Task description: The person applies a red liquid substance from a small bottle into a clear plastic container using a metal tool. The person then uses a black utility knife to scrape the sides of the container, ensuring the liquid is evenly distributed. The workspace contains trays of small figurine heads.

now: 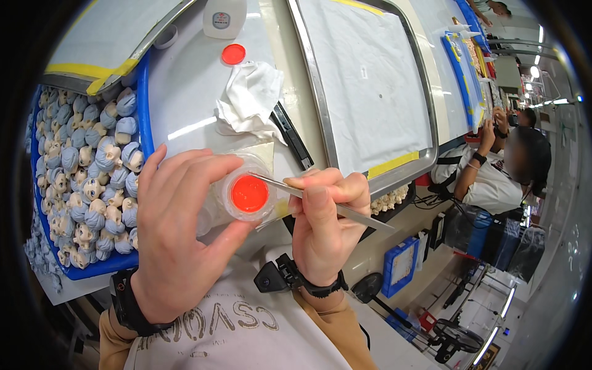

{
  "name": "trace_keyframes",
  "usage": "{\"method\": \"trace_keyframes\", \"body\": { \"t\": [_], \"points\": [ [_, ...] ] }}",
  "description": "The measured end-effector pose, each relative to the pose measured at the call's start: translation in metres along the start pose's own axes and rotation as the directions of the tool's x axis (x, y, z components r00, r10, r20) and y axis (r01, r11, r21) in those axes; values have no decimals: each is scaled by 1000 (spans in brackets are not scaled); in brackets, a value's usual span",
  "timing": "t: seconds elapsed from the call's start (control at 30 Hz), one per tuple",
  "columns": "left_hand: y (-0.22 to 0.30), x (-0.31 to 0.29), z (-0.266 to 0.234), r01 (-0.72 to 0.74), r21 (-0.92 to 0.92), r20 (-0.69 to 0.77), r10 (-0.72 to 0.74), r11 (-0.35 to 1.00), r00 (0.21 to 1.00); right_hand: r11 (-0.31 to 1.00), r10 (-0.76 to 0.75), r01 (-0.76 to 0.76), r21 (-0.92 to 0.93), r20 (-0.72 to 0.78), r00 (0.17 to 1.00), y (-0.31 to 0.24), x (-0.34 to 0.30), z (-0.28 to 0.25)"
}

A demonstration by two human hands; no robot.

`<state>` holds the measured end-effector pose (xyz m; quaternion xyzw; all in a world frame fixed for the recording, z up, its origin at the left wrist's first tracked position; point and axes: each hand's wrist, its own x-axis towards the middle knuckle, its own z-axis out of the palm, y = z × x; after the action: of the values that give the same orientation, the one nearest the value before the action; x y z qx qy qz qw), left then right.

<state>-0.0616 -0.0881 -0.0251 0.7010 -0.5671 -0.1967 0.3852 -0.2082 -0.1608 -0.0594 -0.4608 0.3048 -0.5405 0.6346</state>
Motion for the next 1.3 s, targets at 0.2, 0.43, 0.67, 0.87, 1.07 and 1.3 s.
{"method": "trace_keyframes", "body": {
  "t": [0.2,0.43,0.67,0.87,1.07,1.3],
  "points": [
    [0,0,0,-5,14,-5,5,1000,1000,975,151,-144,170,-31,988,-2,2,1],
    [-1,-1,0,3,2,2,-3,1000,1000,998,-16,17,56,-22,1000,-1,-3,1],
    [-1,-1,-1,3,2,8,-3,1000,1000,981,-146,154,-114,76,986,-5,-4,-9],
    [-1,-1,0,-2,4,4,2,1000,1000,980,-163,173,-94,101,981,-4,-4,-9],
    [0,-1,-1,-4,1,2,4,1000,1000,980,-168,177,-85,104,980,-4,-4,-9],
    [-1,-1,0,-3,-4,-2,3,1000,1000,969,-195,205,-137,84,977,-4,-5,-7]
  ]
}}
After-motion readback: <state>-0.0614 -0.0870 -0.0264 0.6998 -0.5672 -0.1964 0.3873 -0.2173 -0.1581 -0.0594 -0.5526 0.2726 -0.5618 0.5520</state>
